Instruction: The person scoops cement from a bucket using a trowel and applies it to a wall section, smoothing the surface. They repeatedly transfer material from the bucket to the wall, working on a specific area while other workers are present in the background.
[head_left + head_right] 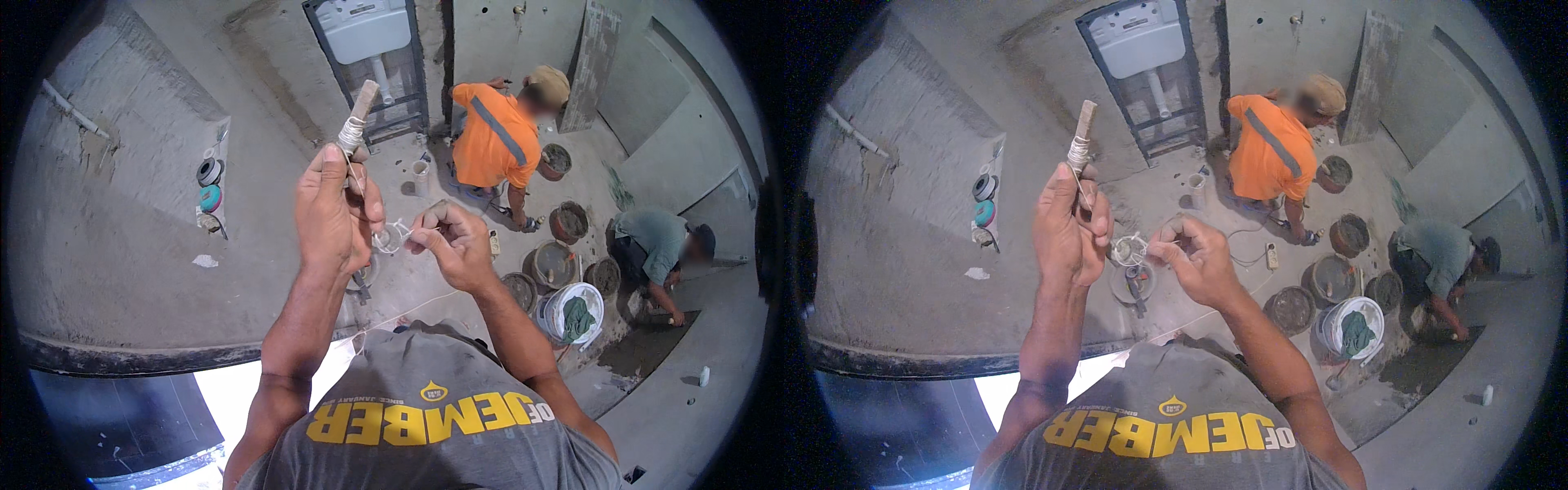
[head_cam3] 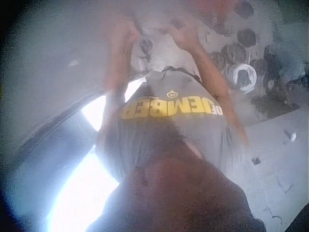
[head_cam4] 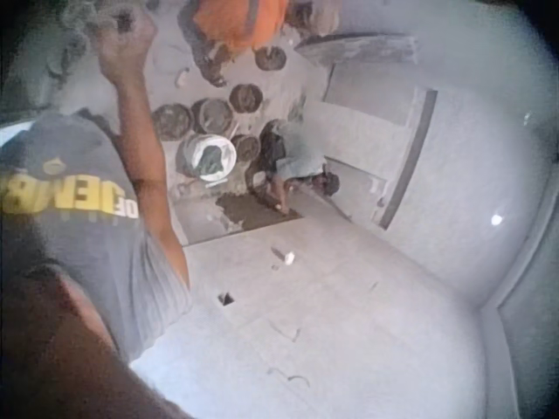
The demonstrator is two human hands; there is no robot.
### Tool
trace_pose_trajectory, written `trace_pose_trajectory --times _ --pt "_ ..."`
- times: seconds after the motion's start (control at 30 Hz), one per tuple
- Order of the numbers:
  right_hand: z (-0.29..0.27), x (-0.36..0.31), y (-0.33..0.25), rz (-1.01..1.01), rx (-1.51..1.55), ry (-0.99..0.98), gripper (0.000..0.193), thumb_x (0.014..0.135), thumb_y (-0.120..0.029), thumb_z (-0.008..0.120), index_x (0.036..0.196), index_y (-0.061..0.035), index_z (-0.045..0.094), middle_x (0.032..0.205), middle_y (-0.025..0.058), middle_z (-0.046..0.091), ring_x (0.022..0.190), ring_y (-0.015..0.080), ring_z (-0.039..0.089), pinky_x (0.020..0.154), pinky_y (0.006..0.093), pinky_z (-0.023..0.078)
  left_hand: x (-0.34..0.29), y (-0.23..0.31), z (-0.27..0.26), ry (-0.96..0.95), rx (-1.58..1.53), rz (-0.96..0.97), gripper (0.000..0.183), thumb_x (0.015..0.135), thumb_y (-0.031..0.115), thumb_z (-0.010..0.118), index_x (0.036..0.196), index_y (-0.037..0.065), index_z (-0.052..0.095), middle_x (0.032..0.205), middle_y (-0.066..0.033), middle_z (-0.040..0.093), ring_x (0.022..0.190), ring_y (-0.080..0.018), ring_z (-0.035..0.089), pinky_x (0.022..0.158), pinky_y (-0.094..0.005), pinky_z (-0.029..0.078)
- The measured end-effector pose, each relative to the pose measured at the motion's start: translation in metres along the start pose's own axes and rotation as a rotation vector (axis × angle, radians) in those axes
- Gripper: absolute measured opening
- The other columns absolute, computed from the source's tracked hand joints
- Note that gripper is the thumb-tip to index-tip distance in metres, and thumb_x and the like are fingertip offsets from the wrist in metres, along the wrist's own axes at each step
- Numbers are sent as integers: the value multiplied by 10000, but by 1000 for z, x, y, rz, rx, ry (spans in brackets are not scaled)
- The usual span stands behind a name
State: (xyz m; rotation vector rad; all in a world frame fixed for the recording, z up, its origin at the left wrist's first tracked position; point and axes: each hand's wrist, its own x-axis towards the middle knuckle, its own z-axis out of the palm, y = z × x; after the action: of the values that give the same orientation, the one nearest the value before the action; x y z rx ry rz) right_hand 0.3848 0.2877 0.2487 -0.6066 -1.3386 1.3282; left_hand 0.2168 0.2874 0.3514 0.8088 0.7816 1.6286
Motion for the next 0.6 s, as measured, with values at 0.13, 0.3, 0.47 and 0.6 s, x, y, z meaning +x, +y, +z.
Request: trace_pose_trajectory --times 0.13,0.3,0.47,0.6 --pt "1 10 23 73 -62 50 161 974 -85 657 901 -33 524 820 53 635 685 91 599 614 243 513 8 22 -17 -23 -37 53 348 1097 329 467 1094 -4 570 697 5 506 457 -69 413 350 -208 299" --pt "-29 22 83 29 -464 357 184 913 -86 677 860 -19 513 775 108 591 675 216 597 653 366 502 24 52 -43 58 -17 108 366 1092 353 476 1042 8 591 655 14 502 433 -66 385 362 -213 255" --pt "-51 66 134 -12 -909 434 202 842 -75 687 838 -8 497 754 186 554 707 373 588 694 459 471 29 72 -67 66 -5 151 363 1093 344 477 1044 3 592 661 17 506 441 -63 386 362 -214 250" --pt "-61 100 198 -6 -998 392 185 832 -68 677 831 -5 503 752 208 578 728 426 611 676 491 475 29 93 -88 46 31 243 319 1100 289 465 1137 -13 562 740 -1 492 496 -49 385 378 -203 263"
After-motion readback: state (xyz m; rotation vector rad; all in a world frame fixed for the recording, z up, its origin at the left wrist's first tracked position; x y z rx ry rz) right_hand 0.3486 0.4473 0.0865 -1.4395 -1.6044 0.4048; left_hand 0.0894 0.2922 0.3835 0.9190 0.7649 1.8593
